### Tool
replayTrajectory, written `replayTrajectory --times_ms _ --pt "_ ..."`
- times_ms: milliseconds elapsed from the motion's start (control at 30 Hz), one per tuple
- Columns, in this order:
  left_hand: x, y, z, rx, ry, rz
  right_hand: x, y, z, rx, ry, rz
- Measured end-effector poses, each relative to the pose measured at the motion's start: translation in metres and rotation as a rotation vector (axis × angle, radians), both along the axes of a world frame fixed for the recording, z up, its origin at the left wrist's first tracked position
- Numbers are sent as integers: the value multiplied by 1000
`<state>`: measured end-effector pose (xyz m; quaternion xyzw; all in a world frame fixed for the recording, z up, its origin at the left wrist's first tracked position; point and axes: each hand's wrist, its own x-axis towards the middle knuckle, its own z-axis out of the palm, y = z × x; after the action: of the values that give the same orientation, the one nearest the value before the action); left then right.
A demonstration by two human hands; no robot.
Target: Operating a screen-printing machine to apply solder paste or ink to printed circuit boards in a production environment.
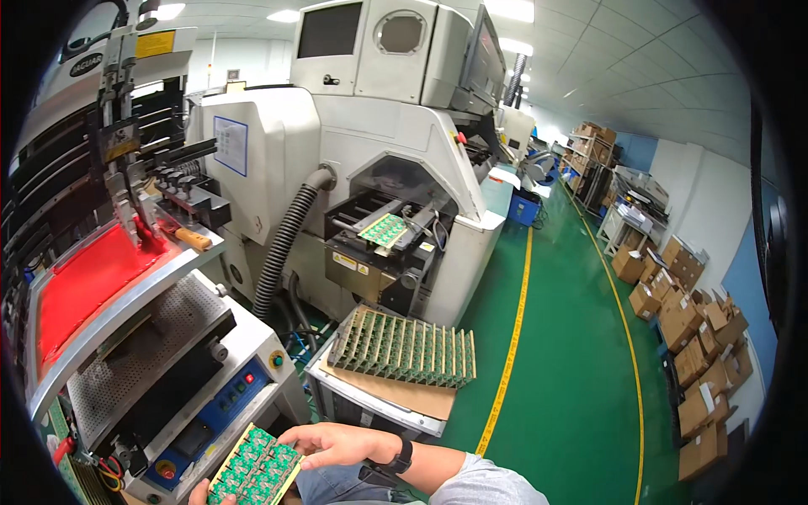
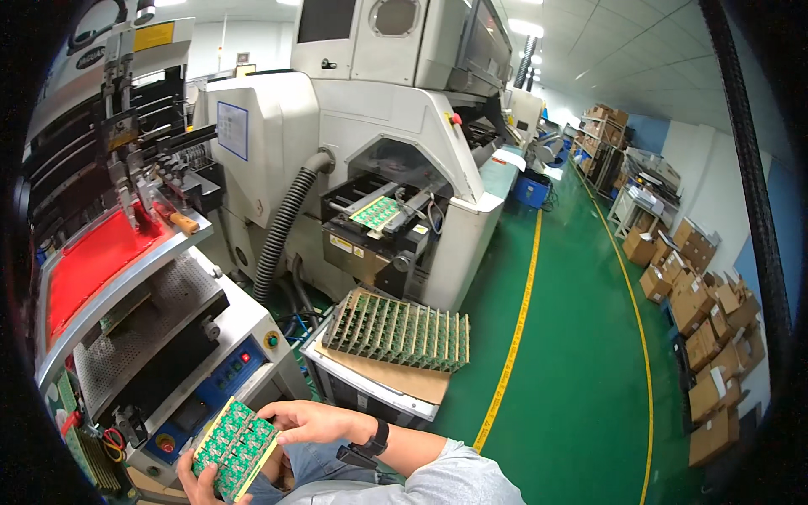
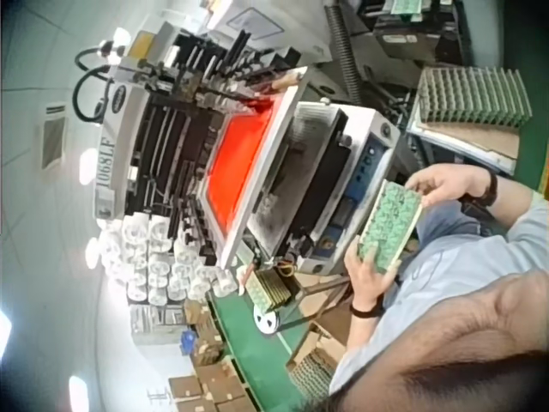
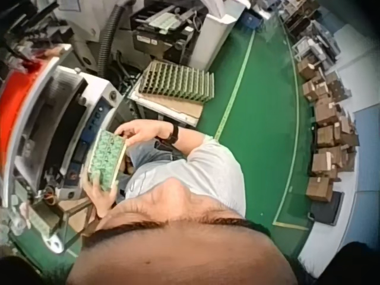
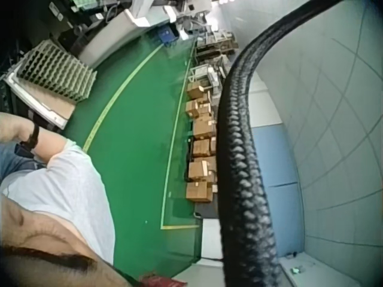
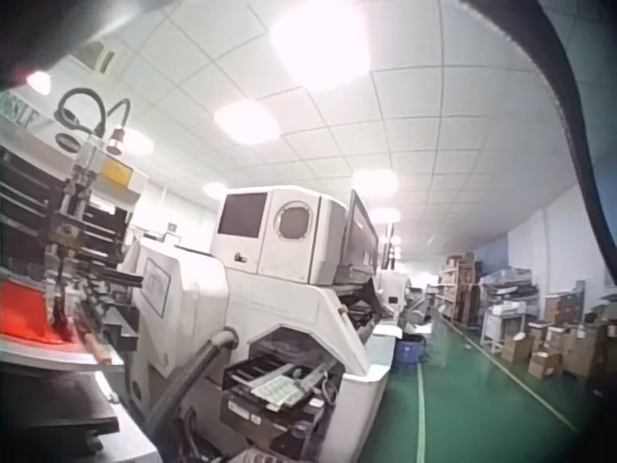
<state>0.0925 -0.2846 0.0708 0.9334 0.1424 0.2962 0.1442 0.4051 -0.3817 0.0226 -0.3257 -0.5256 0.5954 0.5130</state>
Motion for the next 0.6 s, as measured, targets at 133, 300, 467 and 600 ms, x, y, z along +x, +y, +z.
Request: replayTrajectory --times_ms 133,300,467,600 --pt "8 4 -5 4 17 -38 6 -4 -4 36 -33 -82" --pt "15 12 -11 9 0 -55 12 -11 6 43 -119 -140" --pt "23 17 -16 15 -31 -55 16 -13 7 76 -195 -204" --pt "23 19 -17 11 -43 -67 14 -11 2 69 -184 -206"
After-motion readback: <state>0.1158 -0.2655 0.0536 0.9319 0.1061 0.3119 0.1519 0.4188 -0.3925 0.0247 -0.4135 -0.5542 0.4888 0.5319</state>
